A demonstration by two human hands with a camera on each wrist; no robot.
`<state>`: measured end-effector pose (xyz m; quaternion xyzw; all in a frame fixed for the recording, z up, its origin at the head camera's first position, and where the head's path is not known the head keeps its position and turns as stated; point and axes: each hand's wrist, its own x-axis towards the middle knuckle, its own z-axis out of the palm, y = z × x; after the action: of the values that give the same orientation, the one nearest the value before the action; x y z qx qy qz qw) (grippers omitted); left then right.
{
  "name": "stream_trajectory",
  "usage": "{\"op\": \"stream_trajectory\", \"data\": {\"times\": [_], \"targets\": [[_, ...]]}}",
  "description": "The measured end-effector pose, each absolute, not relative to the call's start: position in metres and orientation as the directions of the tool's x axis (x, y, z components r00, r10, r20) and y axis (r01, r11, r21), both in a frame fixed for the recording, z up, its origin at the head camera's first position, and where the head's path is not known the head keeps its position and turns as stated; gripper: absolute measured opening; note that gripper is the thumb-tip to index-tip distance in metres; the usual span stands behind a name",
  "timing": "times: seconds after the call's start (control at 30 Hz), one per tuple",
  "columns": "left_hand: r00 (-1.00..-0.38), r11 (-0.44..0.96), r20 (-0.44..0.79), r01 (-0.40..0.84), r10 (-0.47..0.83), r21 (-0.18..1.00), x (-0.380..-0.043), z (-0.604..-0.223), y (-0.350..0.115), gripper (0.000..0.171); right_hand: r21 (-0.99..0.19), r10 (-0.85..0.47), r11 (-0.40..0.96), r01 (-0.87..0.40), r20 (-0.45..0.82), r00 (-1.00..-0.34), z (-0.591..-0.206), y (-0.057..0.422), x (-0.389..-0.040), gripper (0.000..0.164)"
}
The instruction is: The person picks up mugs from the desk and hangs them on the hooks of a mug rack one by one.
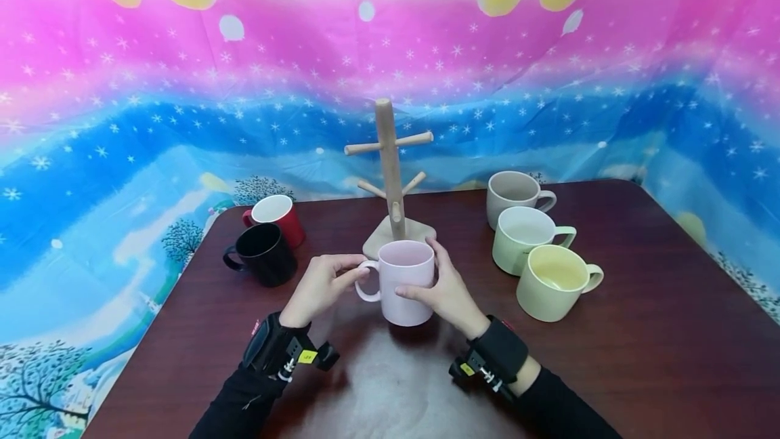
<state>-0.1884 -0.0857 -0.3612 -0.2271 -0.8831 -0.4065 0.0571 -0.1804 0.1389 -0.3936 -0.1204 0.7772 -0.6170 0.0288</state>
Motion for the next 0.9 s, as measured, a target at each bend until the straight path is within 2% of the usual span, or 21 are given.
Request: {"op": "stream_trajectory", "data": {"times": [0.27, 0.57, 0.63, 0.73, 0.8, 0.9], "targets": [[-0.881, 0.561, 0.308, 0.467, 0.359, 0.683, -0.186, -0.361, -0.083, 0.014, -0.99, -0.164, 0.068, -0.126, 0.113, -0.98, -0.403, 0.127, -0.175, 0.075], [-0.895, 0.549, 0.268, 0.433, 0.358, 0.715, -0.189, -0.36, -0.085, 0.024, -0.977, -0.098, 0.025, -0.213, 0.21, -0.973, -0.41, 0.122, -0.173, 0.071], [-0.897, 0.547, 0.278, 0.432, 0.344, 0.717, -0.19, -0.358, -0.089, 0.026, -0.979, -0.071, -0.047, -0.197, 0.2, -0.977, -0.41, 0.121, -0.172, 0.069], [-0.915, 0.565, 0.294, 0.401, 0.275, 0.721, -0.193, -0.355, -0.096, 0.027, -0.959, -0.005, -0.226, -0.169, 0.174, -0.985, -0.41, 0.119, -0.172, 0.059], [-0.925, 0.588, 0.304, 0.379, 0.226, 0.715, -0.195, -0.354, -0.101, 0.026, -0.914, 0.043, -0.369, -0.168, 0.164, -0.986, -0.408, 0.118, -0.174, 0.05], [-0.937, 0.614, 0.288, 0.349, 0.2, 0.708, -0.198, -0.352, -0.108, 0.023, -0.845, 0.113, -0.492, -0.209, 0.177, -0.978, -0.405, 0.118, -0.177, 0.042]]}}
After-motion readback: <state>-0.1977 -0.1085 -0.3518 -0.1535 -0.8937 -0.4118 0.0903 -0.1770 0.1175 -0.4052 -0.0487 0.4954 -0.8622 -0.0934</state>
